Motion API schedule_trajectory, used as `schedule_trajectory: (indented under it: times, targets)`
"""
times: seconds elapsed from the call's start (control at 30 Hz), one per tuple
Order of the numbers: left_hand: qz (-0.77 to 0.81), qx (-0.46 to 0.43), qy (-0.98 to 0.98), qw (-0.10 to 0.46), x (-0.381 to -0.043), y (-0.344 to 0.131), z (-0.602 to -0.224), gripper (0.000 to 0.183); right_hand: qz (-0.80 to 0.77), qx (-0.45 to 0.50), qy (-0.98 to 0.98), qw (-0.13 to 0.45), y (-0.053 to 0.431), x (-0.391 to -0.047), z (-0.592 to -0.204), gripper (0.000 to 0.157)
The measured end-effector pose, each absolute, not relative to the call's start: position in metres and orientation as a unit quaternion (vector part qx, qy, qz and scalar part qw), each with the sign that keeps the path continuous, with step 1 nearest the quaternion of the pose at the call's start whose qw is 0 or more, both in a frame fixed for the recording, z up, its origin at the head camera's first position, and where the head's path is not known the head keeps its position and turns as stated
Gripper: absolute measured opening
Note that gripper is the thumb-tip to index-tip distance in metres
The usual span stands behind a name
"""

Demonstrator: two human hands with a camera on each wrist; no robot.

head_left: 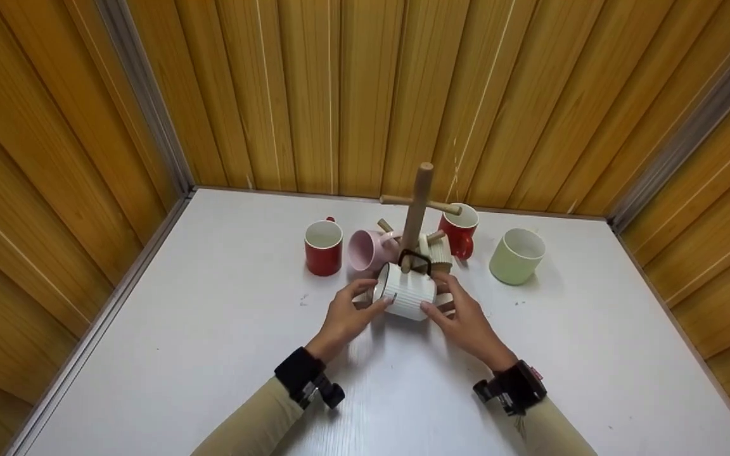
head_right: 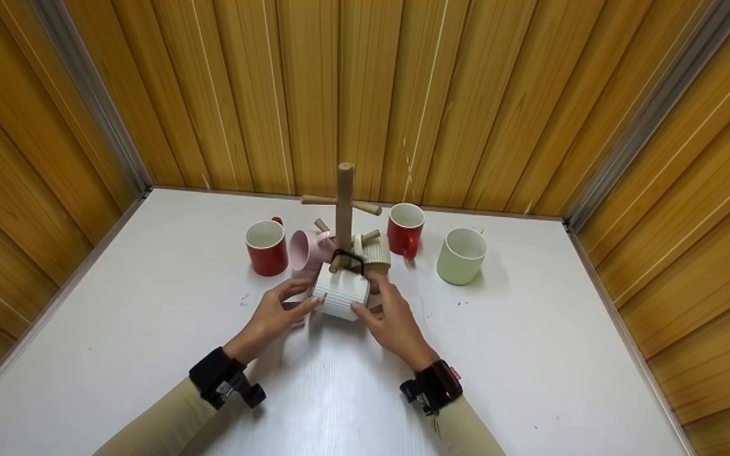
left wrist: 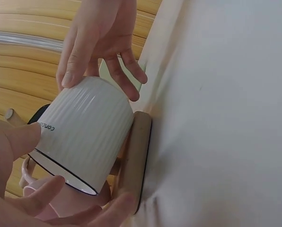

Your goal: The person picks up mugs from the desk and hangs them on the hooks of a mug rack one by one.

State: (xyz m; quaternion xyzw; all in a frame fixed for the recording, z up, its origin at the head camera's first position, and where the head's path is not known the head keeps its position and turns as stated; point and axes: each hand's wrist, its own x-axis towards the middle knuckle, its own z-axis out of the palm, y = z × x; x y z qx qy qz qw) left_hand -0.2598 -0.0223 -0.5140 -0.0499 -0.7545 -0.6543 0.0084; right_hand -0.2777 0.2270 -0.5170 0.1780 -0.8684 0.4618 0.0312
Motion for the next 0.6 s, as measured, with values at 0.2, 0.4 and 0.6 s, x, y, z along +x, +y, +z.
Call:
schedule_trajectory:
  times: [0.2, 0.4, 0.6]
  targets:
    - [-0.601, -0.048, -0.787, 0.131, -0.259, -0.026, -0.503, 0.052, 0.448, 0.167, -0.877, 0.055, 0.235, -0.277, -0.512, 0.052]
    - [-0.564, -0.057, -0.790, 0.233, -0.260, -0.020, -0.490, 0.052, 0.436, 0.173, -0.878, 0.098, 0.238, -0.279, -0.504, 0.040]
    - [-0.522, -0.121, -0.794, 0.289, -0.262, -0.009, -0.482, 0.050, 0.428, 0.173, -0.875, 0.149, 0.238, -0.282, -0.490, 0.032]
